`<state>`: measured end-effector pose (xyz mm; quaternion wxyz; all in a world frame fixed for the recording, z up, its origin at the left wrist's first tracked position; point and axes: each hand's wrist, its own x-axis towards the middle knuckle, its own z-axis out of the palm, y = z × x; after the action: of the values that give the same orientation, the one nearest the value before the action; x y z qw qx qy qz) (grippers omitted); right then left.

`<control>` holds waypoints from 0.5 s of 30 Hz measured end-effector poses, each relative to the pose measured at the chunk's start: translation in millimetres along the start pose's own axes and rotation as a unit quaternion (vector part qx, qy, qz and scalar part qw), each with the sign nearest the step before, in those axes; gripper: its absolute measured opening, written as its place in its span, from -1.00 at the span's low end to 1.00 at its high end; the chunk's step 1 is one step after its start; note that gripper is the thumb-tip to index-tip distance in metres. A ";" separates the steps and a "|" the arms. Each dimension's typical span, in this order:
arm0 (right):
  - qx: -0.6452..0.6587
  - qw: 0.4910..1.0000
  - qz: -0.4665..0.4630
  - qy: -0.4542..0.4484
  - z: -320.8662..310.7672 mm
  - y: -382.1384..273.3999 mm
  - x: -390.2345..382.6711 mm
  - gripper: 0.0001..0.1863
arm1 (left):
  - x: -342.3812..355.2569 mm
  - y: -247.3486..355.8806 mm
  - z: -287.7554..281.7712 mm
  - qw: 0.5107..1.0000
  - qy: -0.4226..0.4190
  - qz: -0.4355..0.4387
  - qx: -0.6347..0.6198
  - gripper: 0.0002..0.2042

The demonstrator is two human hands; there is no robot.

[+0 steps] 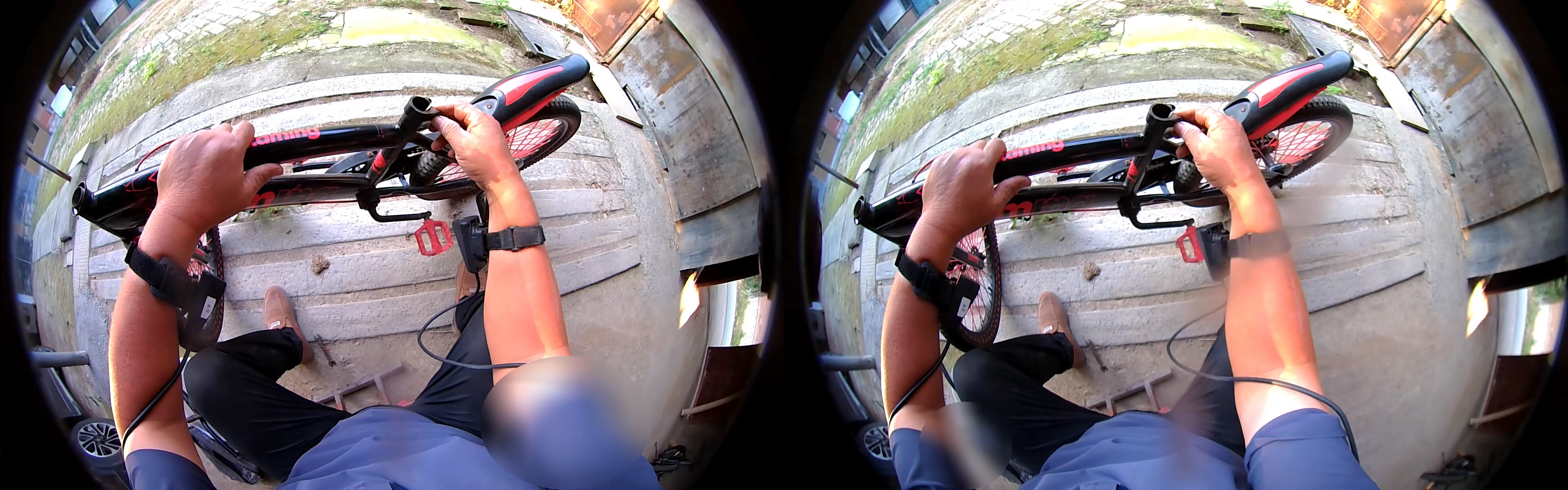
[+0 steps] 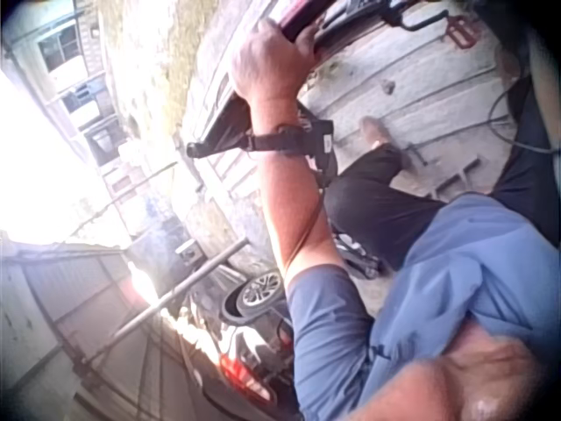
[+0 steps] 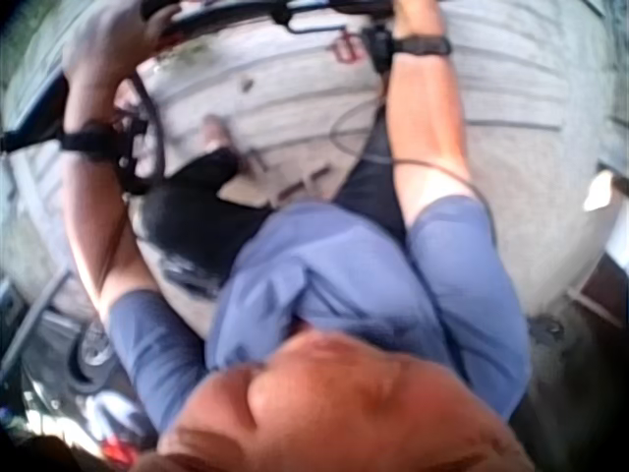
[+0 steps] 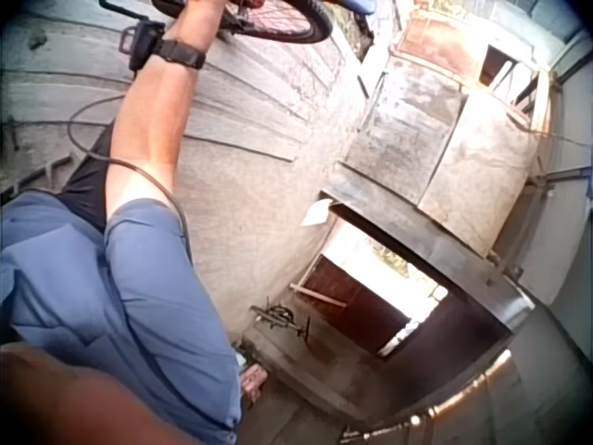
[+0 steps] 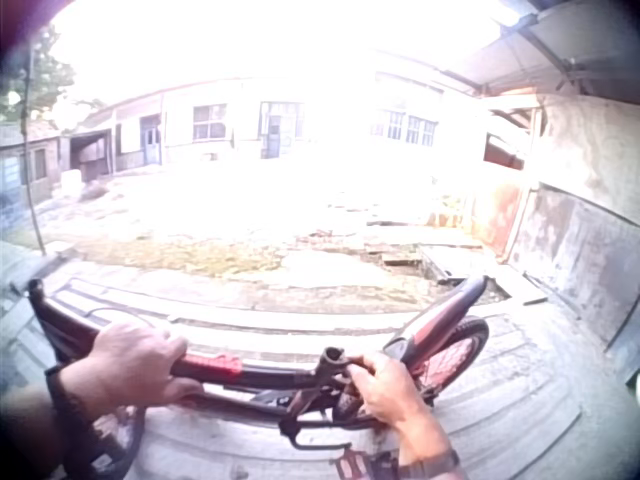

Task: The person is repairing a bicycle that is upside down on a concrete surface. They use a wrench to loosen and remove a bolt from the bicycle frame, then manipulate a red cable and other small components near the handlebar area.

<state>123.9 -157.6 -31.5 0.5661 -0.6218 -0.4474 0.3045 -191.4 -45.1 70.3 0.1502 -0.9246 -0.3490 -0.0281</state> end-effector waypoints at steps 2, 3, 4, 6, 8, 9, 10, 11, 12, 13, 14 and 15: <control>-0.002 1.000 0.000 0.000 -0.2 0.0 0.1 -0.78 | 0.1 0.5 -0.4 1.000 0.000 -0.001 -0.002 -0.58; -0.002 1.000 0.000 0.001 -0.8 0.9 0.5 -0.78 | 0.2 1.2 -0.7 1.000 -0.002 -0.003 -0.005 -0.58; -0.001 1.000 0.000 0.001 -1.6 1.6 0.8 -0.78 | 0.4 2.0 -1.2 1.000 -0.003 -0.005 -0.008 -0.58; -0.010 1.000 -0.003 -0.003 -2.4 3.1 1.6 -0.77 | 0.5 2.3 -1.6 1.000 -0.004 -0.008 -0.010 -0.58; -0.016 1.000 -0.004 0.001 -2.5 1.1 1.0 -0.76 | 0.4 1.3 0.1 1.000 -0.003 -0.008 -0.009 -0.58; -0.018 1.000 -0.003 0.006 -1.9 -2.4 -0.5 -0.75 | 0.2 1.0 0.1 1.000 -0.004 -0.009 -0.009 -0.58; -0.019 1.000 -0.002 0.011 -1.4 -4.6 -1.2 -0.75 | 0.1 0.7 0.0 1.000 -0.005 -0.009 -0.009 -0.58; -0.023 1.000 -0.012 0.015 -1.9 -3.9 -1.0 -0.74 | 0.3 1.0 -0.2 1.000 -0.006 -0.009 -0.010 -0.57; -0.026 0.999 -0.022 0.019 -2.4 -2.6 -0.2 -0.73 | 0.4 1.3 -0.5 1.000 -0.005 -0.009 -0.009 -0.57; -0.030 0.999 -0.033 0.023 -3.0 -1.8 0.5 -0.71 | 0.6 1.6 -0.9 1.000 -0.005 -0.009 -0.009 -0.57; -0.040 0.998 -0.035 0.023 -3.4 -1.6 0.8 -0.70 | 0.3 1.8 -0.8 1.000 -0.004 -0.010 -0.008 -0.57; -0.050 0.998 -0.038 0.022 -4.0 -1.5 1.1 -0.69 | 0.2 2.0 -0.7 1.000 -0.005 -0.011 -0.008 -0.57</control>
<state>127.5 -158.4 -29.2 0.5553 -0.6388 -0.4723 0.2461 -189.8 -46.5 70.5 0.1404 -0.9219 -0.3600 -0.0279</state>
